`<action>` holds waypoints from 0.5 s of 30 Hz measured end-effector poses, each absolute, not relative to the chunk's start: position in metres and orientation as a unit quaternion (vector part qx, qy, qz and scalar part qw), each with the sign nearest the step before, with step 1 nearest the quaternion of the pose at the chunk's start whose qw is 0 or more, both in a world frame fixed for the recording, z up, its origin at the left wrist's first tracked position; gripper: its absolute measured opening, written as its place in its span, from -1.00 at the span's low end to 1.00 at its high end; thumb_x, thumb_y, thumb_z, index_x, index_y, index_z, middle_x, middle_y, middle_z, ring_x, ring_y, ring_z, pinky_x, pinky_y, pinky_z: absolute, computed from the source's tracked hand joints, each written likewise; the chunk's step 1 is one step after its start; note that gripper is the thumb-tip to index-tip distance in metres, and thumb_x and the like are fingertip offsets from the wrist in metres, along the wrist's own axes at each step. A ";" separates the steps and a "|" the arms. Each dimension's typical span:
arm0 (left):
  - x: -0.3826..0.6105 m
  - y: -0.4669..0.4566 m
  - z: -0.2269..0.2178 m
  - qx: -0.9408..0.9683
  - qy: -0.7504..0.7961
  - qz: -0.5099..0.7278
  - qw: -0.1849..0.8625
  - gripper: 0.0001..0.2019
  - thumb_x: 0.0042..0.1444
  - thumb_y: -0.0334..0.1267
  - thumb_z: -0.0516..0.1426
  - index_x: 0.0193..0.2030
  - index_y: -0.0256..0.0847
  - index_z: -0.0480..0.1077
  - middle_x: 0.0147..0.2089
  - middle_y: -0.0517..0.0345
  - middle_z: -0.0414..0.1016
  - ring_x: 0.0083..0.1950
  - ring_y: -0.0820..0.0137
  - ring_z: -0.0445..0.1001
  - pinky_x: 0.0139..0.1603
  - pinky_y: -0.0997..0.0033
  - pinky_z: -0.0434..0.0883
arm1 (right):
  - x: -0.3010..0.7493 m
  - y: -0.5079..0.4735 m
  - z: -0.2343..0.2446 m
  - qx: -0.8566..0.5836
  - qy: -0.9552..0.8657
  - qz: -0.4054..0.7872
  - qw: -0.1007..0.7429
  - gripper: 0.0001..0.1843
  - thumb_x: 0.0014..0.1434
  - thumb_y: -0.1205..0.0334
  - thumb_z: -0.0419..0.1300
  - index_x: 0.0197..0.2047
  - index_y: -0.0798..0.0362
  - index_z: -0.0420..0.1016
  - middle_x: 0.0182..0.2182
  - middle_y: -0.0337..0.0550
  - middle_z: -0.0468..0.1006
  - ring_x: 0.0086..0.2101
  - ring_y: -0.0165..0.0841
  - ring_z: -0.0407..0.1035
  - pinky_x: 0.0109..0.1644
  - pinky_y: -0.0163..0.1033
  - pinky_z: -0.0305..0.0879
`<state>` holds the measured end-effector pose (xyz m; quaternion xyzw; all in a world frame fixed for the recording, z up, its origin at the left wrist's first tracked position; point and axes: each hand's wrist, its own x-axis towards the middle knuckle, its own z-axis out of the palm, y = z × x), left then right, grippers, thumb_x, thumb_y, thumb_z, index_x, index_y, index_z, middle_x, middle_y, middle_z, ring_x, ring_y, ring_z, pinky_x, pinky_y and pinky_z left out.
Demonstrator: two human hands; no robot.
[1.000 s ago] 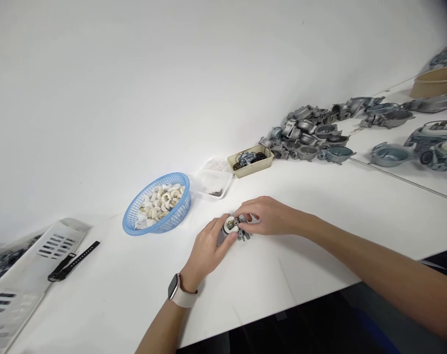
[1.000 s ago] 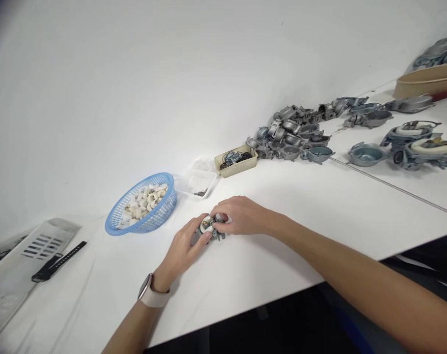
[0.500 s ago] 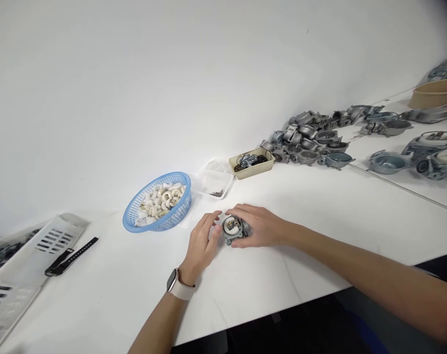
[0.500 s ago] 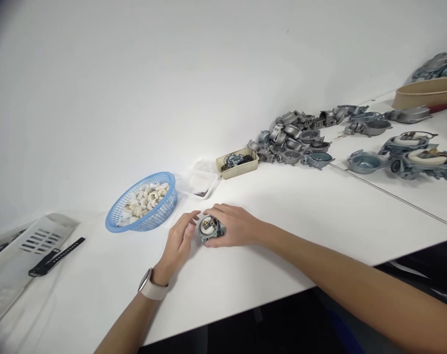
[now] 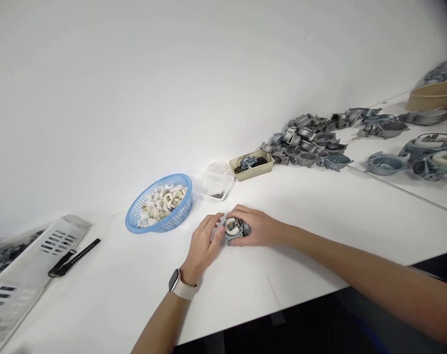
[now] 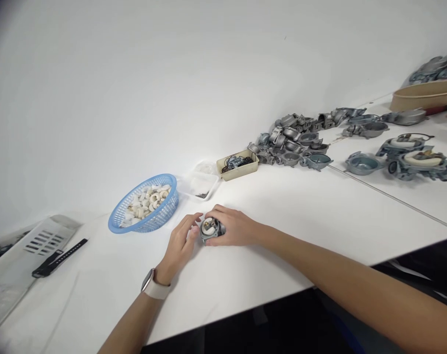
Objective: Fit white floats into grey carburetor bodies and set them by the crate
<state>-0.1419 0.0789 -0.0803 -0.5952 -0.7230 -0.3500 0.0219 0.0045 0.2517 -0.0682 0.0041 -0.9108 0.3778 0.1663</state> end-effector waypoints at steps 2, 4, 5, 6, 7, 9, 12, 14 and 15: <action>-0.142 0.079 -0.081 -0.595 -0.722 -0.352 0.020 -0.59 0.44 -0.04 -0.12 0.21 -0.17 0.34 0.02 -0.04 0.48 0.02 0.24 0.46 0.00 0.24 0.40 | 0.002 0.250 -0.071 0.003 -0.906 0.382 0.181 -0.44 0.02 -0.03 0.40 0.07 -0.06 0.45 -0.01 -0.14 0.48 -0.05 -0.23 0.42 0.03 -0.18 0.30; -0.143 0.079 -0.081 -0.596 -0.721 -0.352 0.018 -0.59 0.44 -0.04 -0.12 0.21 -0.17 0.34 0.02 -0.05 0.48 0.03 0.24 0.46 0.01 0.24 0.40 | 0.001 0.250 -0.072 0.003 -0.902 0.388 0.187 -0.46 0.02 0.00 0.40 0.05 -0.04 0.45 -0.02 -0.14 0.49 -0.05 -0.22 0.41 0.03 -0.18 0.30; -0.144 0.079 -0.081 -0.596 -0.722 -0.352 0.018 -0.59 0.43 -0.04 -0.12 0.21 -0.17 0.35 0.01 -0.05 0.48 0.02 0.24 0.47 0.01 0.24 0.40 | 0.000 0.250 -0.072 0.006 -0.901 0.393 0.181 -0.46 0.02 0.00 0.40 0.05 -0.04 0.44 -0.04 -0.15 0.51 -0.05 -0.22 0.41 0.01 -0.18 0.30; -0.146 0.080 -0.082 -0.595 -0.723 -0.352 0.020 -0.59 0.44 -0.03 -0.12 0.21 -0.17 0.35 0.01 -0.04 0.49 0.01 0.25 0.47 0.02 0.24 0.39 | 0.001 0.251 -0.070 0.010 -0.901 0.399 0.168 -0.46 0.03 0.00 0.39 0.06 -0.03 0.43 -0.06 -0.16 0.53 -0.06 -0.22 0.41 -0.02 -0.20 0.31; -0.148 0.081 -0.083 -0.590 -0.725 -0.354 0.024 -0.58 0.44 -0.03 -0.12 0.20 -0.18 0.36 0.00 -0.04 0.49 0.00 0.25 0.48 0.02 0.23 0.39 | 0.002 0.252 -0.068 0.015 -0.901 0.406 0.154 -0.46 0.04 0.00 0.38 0.06 -0.04 0.43 -0.09 -0.18 0.54 -0.09 -0.23 0.42 -0.05 -0.21 0.31; -0.153 0.083 -0.084 -0.571 -0.733 -0.368 0.031 -0.58 0.44 -0.03 -0.13 0.16 -0.20 0.39 -0.03 -0.04 0.51 -0.02 0.25 0.49 0.03 0.23 0.38 | 0.005 0.256 -0.063 0.022 -0.899 0.419 0.127 -0.48 0.05 0.03 0.37 0.06 -0.05 0.42 -0.15 -0.22 0.57 -0.16 -0.27 0.43 -0.12 -0.24 0.31; -0.160 0.085 -0.086 -0.532 -0.744 -0.402 0.037 -0.55 0.45 -0.02 -0.15 0.07 -0.25 0.44 -0.07 -0.07 0.55 -0.03 0.25 0.51 0.03 0.22 0.40 | 0.009 0.260 -0.058 0.023 -0.890 0.445 0.095 -0.51 0.05 0.10 0.36 0.05 -0.05 0.42 -0.23 -0.27 0.57 -0.27 -0.33 0.42 -0.22 -0.29 0.30; -0.162 0.085 -0.086 -0.521 -0.746 -0.413 0.043 -0.54 0.45 -0.02 -0.16 0.04 -0.25 0.46 -0.07 -0.07 0.56 -0.02 0.24 0.52 0.03 0.23 0.41 | 0.008 0.262 -0.058 0.016 -0.879 0.469 0.077 -0.51 0.03 0.11 0.36 0.04 -0.03 0.42 -0.24 -0.26 0.57 -0.28 -0.35 0.42 -0.24 -0.30 0.30; -0.163 0.085 -0.085 -0.522 -0.745 -0.412 0.049 -0.55 0.44 -0.02 -0.15 0.04 -0.24 0.46 -0.06 -0.07 0.56 -0.01 0.24 0.52 0.02 0.23 0.41 | 0.006 0.264 -0.058 0.009 -0.875 0.479 0.070 -0.50 0.01 0.11 0.37 0.02 -0.01 0.42 -0.24 -0.25 0.57 -0.28 -0.35 0.43 -0.25 -0.31 0.31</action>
